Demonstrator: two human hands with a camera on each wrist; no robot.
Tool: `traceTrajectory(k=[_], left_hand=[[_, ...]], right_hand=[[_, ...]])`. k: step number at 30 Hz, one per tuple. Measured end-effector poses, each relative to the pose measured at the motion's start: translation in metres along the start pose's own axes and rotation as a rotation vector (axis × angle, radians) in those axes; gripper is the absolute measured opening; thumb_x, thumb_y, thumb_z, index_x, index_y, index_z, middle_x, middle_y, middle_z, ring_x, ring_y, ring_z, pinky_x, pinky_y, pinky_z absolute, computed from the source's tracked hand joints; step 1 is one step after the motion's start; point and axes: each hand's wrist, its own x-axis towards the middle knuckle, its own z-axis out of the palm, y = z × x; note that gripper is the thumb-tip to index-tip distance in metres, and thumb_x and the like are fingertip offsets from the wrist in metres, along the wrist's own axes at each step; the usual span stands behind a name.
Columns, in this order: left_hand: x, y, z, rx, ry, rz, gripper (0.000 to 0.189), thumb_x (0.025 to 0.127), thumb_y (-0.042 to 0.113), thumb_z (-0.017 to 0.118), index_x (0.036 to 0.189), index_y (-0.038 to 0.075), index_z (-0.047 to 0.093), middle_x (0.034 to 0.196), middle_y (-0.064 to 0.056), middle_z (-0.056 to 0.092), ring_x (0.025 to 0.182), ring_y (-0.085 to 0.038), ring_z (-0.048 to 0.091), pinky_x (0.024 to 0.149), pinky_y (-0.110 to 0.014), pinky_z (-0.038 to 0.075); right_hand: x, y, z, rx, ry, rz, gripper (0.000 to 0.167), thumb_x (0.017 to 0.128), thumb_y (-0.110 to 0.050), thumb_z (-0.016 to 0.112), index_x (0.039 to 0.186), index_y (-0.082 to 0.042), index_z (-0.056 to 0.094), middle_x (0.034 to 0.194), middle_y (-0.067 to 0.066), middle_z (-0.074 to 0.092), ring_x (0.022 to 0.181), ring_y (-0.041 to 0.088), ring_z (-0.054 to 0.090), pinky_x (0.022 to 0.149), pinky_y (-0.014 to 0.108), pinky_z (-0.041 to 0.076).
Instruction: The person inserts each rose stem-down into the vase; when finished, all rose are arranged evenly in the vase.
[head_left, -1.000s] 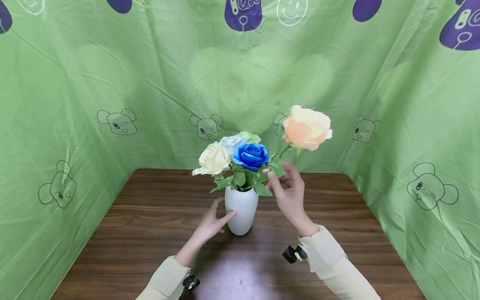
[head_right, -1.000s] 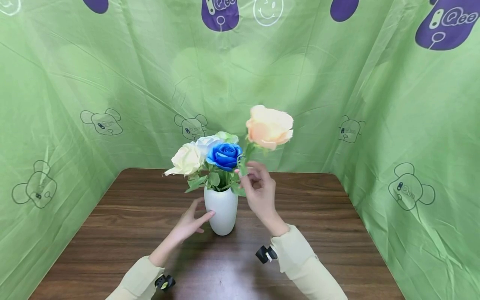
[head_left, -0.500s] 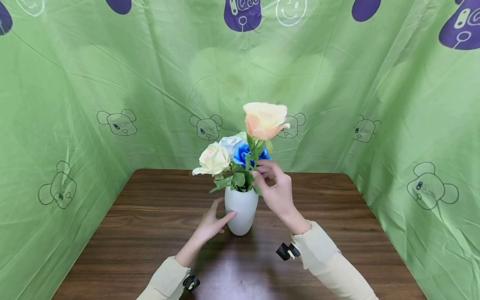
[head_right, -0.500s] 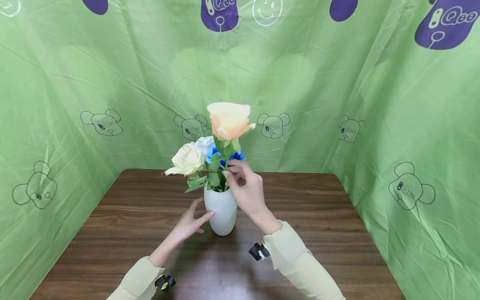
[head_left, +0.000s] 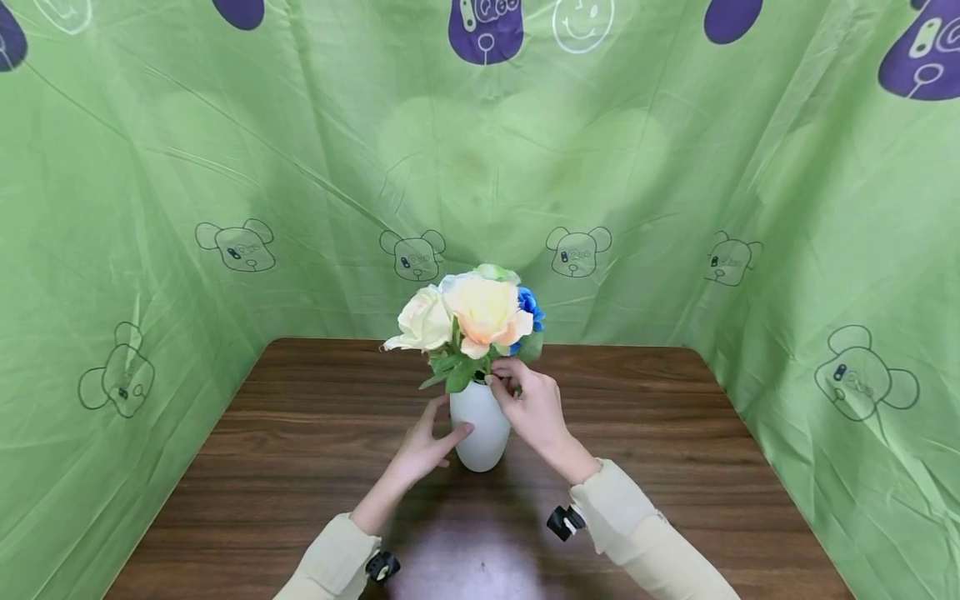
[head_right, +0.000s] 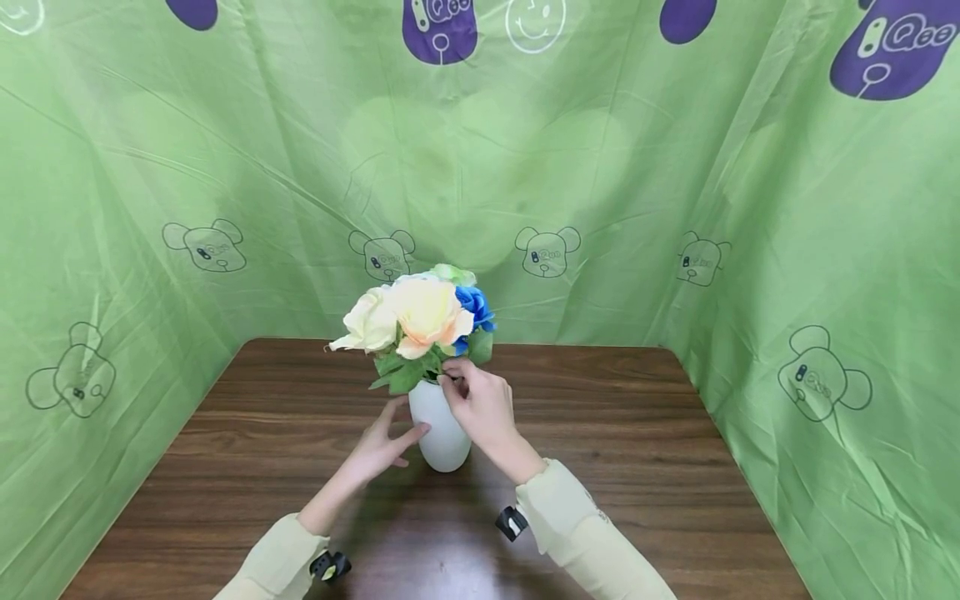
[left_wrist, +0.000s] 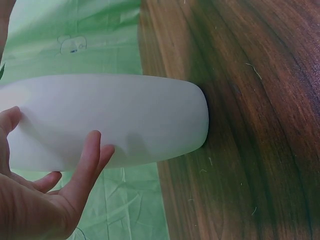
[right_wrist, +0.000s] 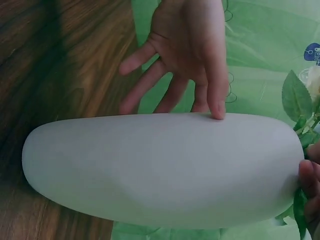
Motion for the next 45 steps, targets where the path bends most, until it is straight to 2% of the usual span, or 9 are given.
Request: traceTrajectory(k=[2,8,13,17,20,29,34,42,45], left_hand=[[0.0,0.0,0.0,0.002,-0.002,-0.003,0.073,0.078,0.047,0.061,0.134,0.014,0.028,0.134,-0.032,0.021,0.051,-0.022,0.058,0.05,-0.034,0.05],[-0.001,0.001,0.0,0.006,-0.002,-0.01,0.073,0.078,0.048,0.062,0.134,0.015,0.028,0.134,-0.032,0.02,0.051,-0.021,0.058,0.052,-0.036,0.051],[-0.001,0.001,-0.001,0.003,0.002,0.0,0.073,0.079,0.046,0.061,0.134,0.013,0.028,0.134,-0.034,0.02,0.05,-0.021,0.058,0.053,-0.039,0.051],[-0.001,0.0,0.0,0.011,0.008,0.003,0.071,0.079,0.046,0.062,0.133,0.014,0.029,0.133,-0.033,0.021,0.048,-0.021,0.057,0.052,-0.038,0.051],[-0.001,0.0,0.001,0.016,0.011,0.0,0.072,0.078,0.047,0.062,0.133,0.014,0.029,0.133,-0.033,0.022,0.048,-0.021,0.057,0.051,-0.036,0.051],[0.0,0.001,0.0,0.027,0.014,-0.006,0.075,0.077,0.05,0.062,0.133,0.014,0.028,0.131,-0.033,0.025,0.048,-0.021,0.057,0.05,-0.034,0.05],[-0.001,0.002,0.001,0.027,0.012,-0.009,0.075,0.077,0.05,0.061,0.134,0.014,0.028,0.131,-0.034,0.025,0.048,-0.021,0.057,0.051,-0.036,0.05],[-0.001,0.002,0.001,0.028,0.019,-0.002,0.073,0.077,0.049,0.062,0.133,0.016,0.029,0.131,-0.033,0.026,0.048,-0.021,0.058,0.05,-0.033,0.05],[0.0,0.001,0.001,0.033,0.023,-0.003,0.072,0.077,0.049,0.062,0.132,0.017,0.03,0.131,-0.033,0.026,0.048,-0.021,0.058,0.051,-0.034,0.05]], right_hand=[[-0.001,0.0,-0.001,0.045,0.021,0.006,0.01,0.077,-0.006,0.067,0.086,-0.009,0.065,0.067,-0.005,0.061,0.053,0.002,0.051,0.044,0.021,0.042],[0.004,-0.005,-0.008,0.213,0.164,-0.041,0.013,0.074,-0.004,0.07,0.084,-0.008,0.062,0.071,0.001,0.056,0.053,0.01,0.048,0.042,0.023,0.039],[0.012,-0.016,-0.009,0.285,0.148,-0.09,0.019,0.069,0.003,0.072,0.084,-0.003,0.063,0.072,0.006,0.048,0.05,0.01,0.039,0.041,0.022,0.034],[0.016,-0.02,-0.007,0.269,0.123,-0.097,0.016,0.068,0.008,0.07,0.072,-0.003,0.059,0.063,0.007,0.042,0.048,0.01,0.033,0.04,0.023,0.028],[0.016,-0.018,-0.004,0.246,0.131,-0.087,0.02,0.068,0.01,0.067,0.064,-0.005,0.054,0.058,0.006,0.04,0.048,0.009,0.033,0.039,0.022,0.027],[0.015,-0.006,0.005,0.208,0.176,-0.016,0.017,0.075,0.0,0.066,0.065,-0.009,0.055,0.059,-0.002,0.04,0.05,0.01,0.036,0.041,0.02,0.029],[0.011,0.0,0.012,0.18,0.159,0.01,0.017,0.075,-0.002,0.064,0.064,-0.01,0.053,0.059,-0.004,0.039,0.05,0.009,0.036,0.042,0.02,0.029],[0.005,0.003,0.016,0.187,0.159,0.008,0.015,0.074,0.0,0.068,0.068,-0.009,0.058,0.059,-0.002,0.041,0.051,0.007,0.036,0.042,0.02,0.03],[0.005,-0.001,0.012,0.203,0.157,0.017,0.018,0.073,-0.001,0.07,0.065,-0.008,0.055,0.056,0.001,0.041,0.049,0.009,0.036,0.041,0.02,0.029]])
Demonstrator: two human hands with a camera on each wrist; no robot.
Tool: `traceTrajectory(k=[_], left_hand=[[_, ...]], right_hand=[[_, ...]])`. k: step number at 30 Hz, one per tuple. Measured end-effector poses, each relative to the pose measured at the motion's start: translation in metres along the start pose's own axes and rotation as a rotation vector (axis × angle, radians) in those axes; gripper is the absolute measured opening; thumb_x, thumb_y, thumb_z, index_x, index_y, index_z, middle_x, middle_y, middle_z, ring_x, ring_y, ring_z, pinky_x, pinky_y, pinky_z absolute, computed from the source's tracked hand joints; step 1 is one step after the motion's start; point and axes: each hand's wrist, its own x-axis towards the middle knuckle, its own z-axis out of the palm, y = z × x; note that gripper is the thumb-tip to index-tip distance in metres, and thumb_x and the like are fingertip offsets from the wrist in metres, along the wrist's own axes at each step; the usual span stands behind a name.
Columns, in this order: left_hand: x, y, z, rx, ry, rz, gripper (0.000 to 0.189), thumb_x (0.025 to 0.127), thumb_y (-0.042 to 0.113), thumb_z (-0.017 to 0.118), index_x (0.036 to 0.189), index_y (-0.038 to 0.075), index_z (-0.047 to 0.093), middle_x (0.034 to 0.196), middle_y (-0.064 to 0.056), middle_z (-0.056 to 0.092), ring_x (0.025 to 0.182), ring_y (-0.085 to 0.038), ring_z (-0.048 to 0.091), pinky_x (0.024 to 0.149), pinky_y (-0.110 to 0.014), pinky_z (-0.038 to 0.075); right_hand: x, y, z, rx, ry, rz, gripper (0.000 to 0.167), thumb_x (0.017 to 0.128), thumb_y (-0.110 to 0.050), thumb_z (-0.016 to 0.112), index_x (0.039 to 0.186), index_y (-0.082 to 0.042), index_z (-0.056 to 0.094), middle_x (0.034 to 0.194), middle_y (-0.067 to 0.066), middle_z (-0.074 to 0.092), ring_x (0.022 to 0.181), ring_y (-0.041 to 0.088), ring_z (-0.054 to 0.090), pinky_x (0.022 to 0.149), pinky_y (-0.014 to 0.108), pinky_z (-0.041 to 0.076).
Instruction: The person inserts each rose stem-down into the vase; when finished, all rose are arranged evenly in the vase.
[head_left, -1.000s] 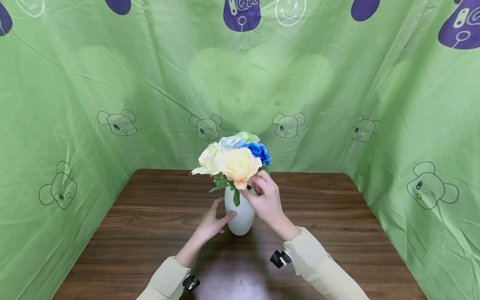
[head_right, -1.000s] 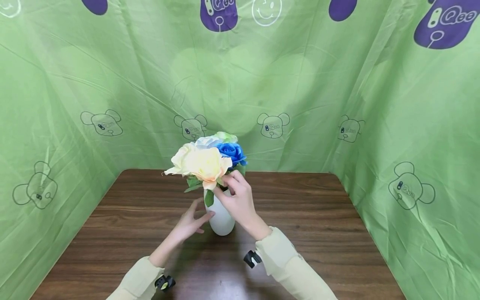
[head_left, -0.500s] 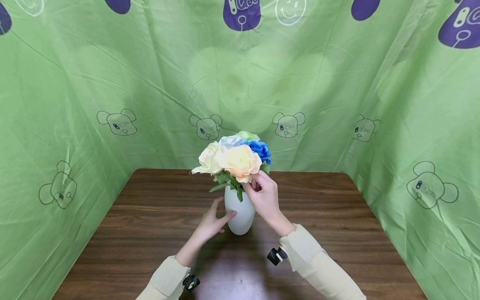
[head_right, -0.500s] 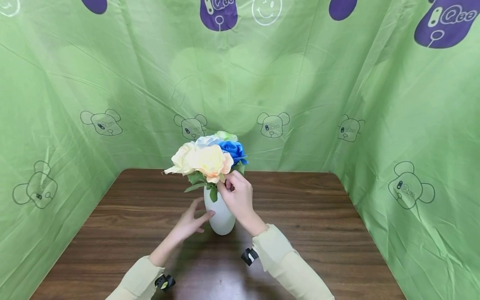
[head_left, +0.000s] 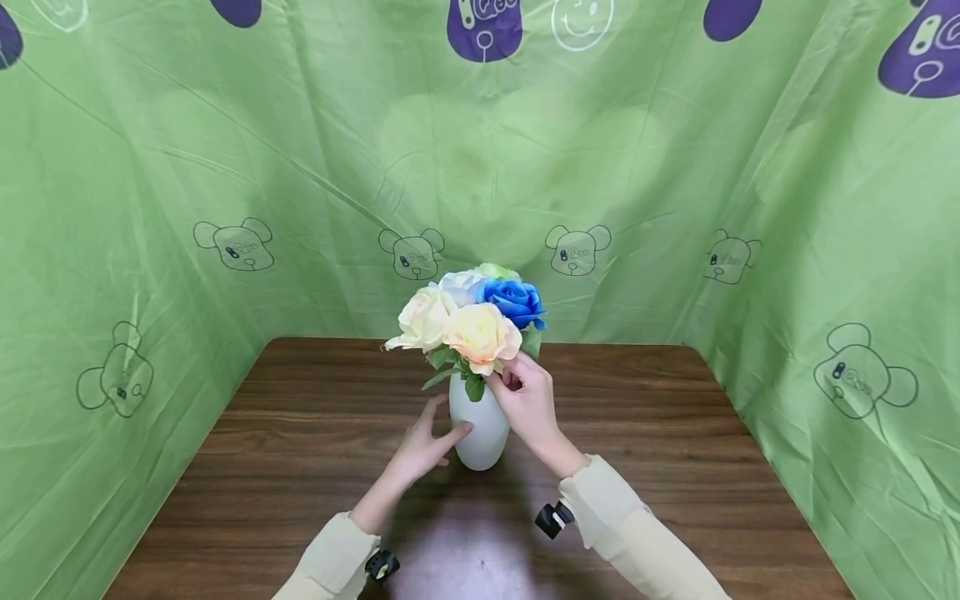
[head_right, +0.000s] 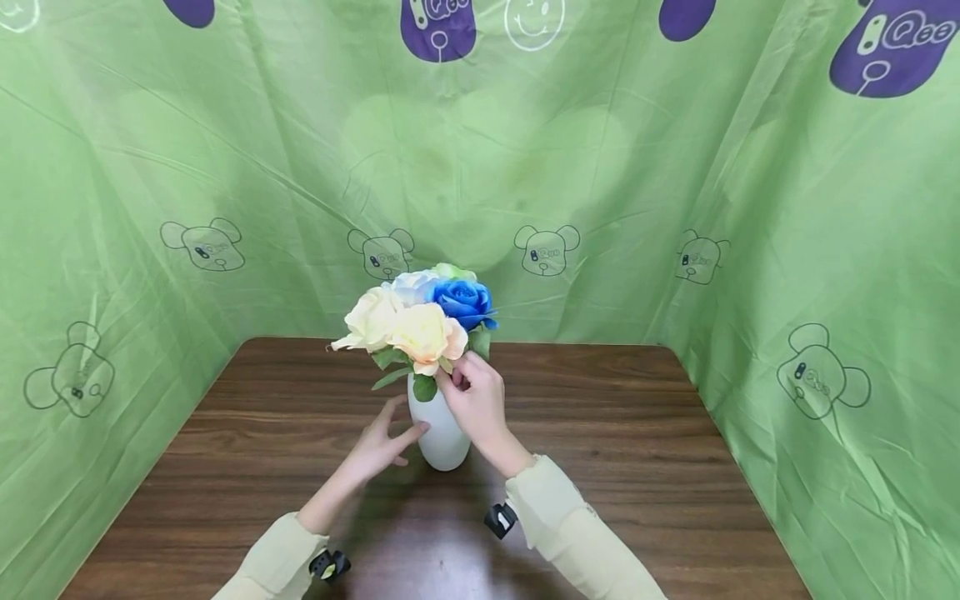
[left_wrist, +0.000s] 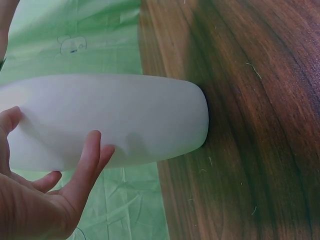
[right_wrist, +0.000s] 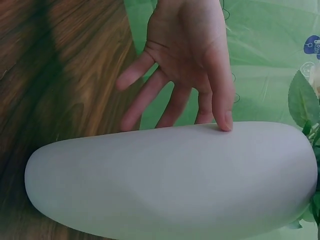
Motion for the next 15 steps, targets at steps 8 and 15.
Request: traceTrajectory(k=[8,15], left_hand=[[-0.001,-0.003,-0.001,-0.013,-0.012,0.005,0.072,0.077,0.05,0.062,0.133,0.018,0.029,0.133,-0.032,0.025,0.051,-0.021,0.059,0.054,-0.039,0.051],[-0.006,-0.008,-0.007,0.082,0.01,0.073,0.069,0.076,0.052,0.061,0.131,0.021,0.033,0.112,-0.023,0.051,0.058,-0.021,0.058,0.055,-0.037,0.049]], right_hand=[[-0.008,-0.012,-0.02,0.053,-0.003,0.032,0.011,0.072,0.006,0.067,0.07,-0.001,0.059,0.059,0.005,0.046,0.048,0.013,0.04,0.04,0.02,0.031],[-0.03,0.013,-0.046,0.038,-0.076,0.086,0.014,0.076,-0.001,0.067,0.09,-0.003,0.066,0.069,-0.001,0.053,0.055,0.01,0.048,0.044,0.02,0.04]])
